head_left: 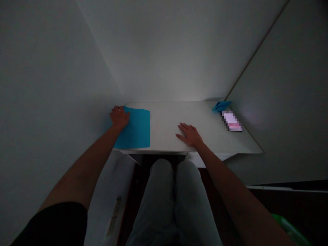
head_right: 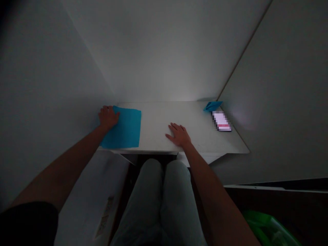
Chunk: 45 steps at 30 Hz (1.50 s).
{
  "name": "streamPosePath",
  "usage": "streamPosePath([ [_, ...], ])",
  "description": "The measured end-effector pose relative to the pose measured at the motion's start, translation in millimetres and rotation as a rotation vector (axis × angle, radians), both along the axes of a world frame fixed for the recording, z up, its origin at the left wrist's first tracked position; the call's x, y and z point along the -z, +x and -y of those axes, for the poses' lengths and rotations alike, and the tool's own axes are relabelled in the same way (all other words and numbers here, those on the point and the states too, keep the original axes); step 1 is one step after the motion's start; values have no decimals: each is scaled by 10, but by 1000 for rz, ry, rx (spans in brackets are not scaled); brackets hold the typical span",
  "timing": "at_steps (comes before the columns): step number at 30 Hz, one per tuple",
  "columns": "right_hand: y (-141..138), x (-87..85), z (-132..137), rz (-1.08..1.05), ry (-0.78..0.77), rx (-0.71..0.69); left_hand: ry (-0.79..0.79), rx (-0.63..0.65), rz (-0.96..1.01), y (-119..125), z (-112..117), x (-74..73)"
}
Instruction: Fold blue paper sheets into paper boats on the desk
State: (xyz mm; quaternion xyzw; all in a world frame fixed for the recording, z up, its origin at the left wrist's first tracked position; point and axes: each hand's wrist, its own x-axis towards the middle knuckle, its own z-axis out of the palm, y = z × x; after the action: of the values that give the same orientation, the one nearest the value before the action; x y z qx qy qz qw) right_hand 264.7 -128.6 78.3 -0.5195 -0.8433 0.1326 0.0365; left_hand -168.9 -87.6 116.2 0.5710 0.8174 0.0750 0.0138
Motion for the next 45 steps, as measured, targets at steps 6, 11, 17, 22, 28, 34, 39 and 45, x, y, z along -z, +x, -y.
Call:
streamPosePath([
  [6,-13,0,-5,23,-2,3,-286,110,181,519,349,680],
  [11,-14,1,-6,40,-2,16,-289,189,220,442,345,827],
  [17,-4,-4,14,19,5,17,-276,215,170,313,360,810],
  [22,-6,-23,25,-10,-4,19,-201,204,58,435,338,769],
  [28,-9,-26,17,-97,-18,86,-99,576,75,1396,518,578],
  [34,90,38,-34,-302,97,276,-64,882,248,2074,918,604],
  [39,353,195,-367,-425,5,313,-56,855,285,2061,955,575],
  [45,922,161,-935,-374,114,445,-110,835,331,2065,934,508],
])
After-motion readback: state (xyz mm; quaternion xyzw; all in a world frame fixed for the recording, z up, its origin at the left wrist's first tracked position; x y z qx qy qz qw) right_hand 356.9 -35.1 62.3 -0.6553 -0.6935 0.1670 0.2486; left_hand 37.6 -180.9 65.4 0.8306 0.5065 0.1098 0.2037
